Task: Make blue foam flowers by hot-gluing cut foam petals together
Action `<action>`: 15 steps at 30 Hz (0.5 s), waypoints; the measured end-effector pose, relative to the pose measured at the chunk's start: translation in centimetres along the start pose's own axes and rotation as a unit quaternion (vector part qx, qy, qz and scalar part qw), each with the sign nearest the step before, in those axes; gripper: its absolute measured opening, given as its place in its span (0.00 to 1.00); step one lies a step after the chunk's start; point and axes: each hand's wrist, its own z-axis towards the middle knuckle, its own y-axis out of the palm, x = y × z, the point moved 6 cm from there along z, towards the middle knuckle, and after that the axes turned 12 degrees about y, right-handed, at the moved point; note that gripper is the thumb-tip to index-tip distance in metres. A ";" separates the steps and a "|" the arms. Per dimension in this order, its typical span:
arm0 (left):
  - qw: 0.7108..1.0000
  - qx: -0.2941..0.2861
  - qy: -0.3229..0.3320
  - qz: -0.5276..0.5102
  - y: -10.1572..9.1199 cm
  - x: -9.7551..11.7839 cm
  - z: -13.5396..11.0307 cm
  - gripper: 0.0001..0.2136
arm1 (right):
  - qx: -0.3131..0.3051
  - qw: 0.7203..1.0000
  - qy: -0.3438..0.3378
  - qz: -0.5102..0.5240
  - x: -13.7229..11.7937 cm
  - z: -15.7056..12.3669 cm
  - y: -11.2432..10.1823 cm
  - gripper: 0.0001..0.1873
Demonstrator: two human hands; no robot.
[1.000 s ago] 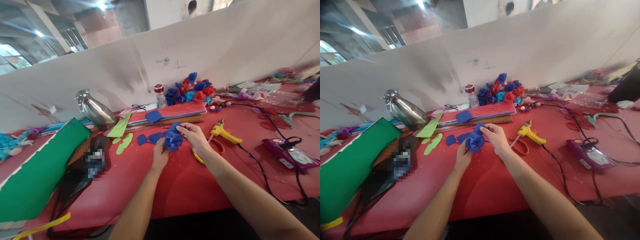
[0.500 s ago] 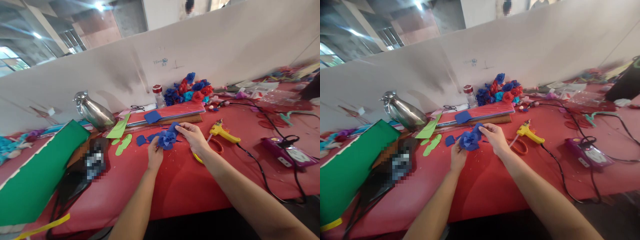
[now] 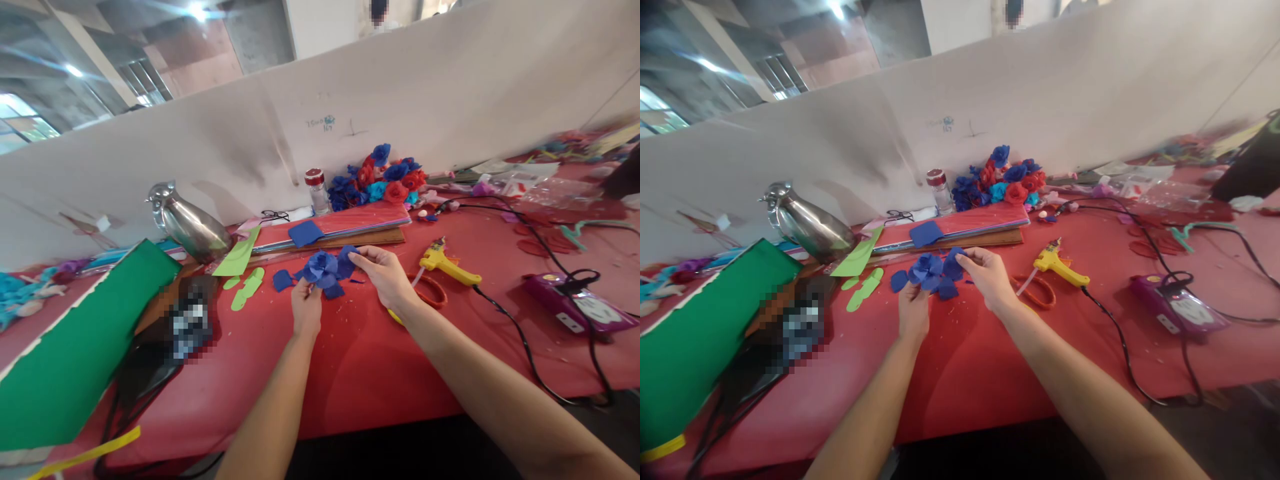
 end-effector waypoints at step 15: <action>0.996 -0.029 0.042 0.071 0.3 -0.2 -0.5 0.13 | 0.065 0.997 -0.031 0.018 1.3 -1.0 0.8 0.15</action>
